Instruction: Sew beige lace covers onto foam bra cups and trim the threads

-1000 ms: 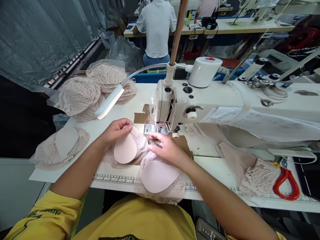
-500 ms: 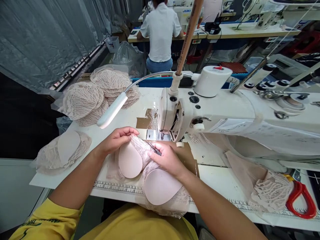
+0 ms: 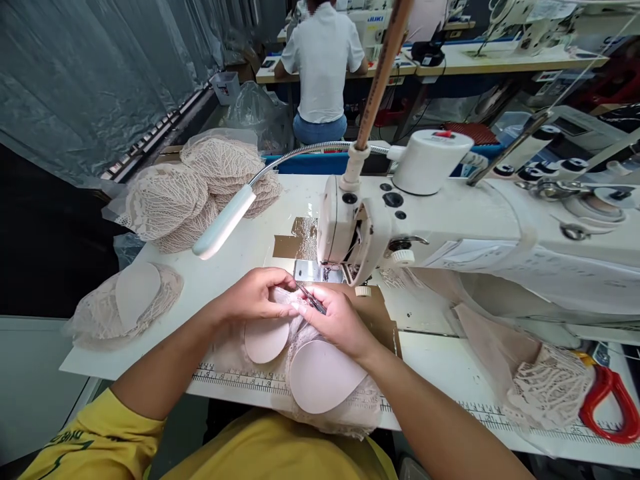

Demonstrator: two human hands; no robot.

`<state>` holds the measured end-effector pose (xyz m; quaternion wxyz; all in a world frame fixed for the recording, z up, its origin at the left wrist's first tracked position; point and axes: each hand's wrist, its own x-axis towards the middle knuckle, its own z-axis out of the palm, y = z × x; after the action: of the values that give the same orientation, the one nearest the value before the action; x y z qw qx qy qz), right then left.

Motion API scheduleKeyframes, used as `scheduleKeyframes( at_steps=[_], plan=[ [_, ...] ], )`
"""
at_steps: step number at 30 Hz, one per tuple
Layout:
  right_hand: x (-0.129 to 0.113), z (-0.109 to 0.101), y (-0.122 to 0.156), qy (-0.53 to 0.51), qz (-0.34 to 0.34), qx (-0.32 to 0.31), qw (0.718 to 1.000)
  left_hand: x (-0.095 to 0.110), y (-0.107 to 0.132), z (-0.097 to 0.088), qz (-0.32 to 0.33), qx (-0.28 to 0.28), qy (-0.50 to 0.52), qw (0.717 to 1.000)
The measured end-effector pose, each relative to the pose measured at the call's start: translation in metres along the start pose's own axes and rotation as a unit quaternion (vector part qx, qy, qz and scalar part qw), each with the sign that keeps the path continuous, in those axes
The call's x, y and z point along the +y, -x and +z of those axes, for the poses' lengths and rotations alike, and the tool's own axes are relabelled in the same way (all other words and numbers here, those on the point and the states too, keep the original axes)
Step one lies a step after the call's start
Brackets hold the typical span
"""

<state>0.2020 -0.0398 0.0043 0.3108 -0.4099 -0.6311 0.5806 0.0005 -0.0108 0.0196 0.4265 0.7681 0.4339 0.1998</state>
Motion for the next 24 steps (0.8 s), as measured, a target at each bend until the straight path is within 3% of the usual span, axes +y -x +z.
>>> scheduleKeyframes(
  at_steps=[3, 8, 14, 24],
  plan=[
    [0.004, -0.001, -0.001, 0.014, -0.014, 0.009, 1.0, -0.005, -0.002, 0.003, -0.039, -0.063, 0.114, 0.991],
    [0.008, -0.01, -0.002, 0.06, -0.042, 0.017, 0.997, -0.008, -0.002, 0.002, -0.078, -0.097, 0.219, 0.968],
    [0.003, -0.024, -0.004, 0.125, -0.07, -0.026, 0.989, -0.005, -0.002, 0.001, -0.116, -0.101, 0.255, 0.955],
    [0.003, -0.025, -0.006, 0.048, -0.032, -0.091, 0.994, -0.005, 0.0, 0.0, -0.107, -0.136, 0.276, 0.945]
  ],
)
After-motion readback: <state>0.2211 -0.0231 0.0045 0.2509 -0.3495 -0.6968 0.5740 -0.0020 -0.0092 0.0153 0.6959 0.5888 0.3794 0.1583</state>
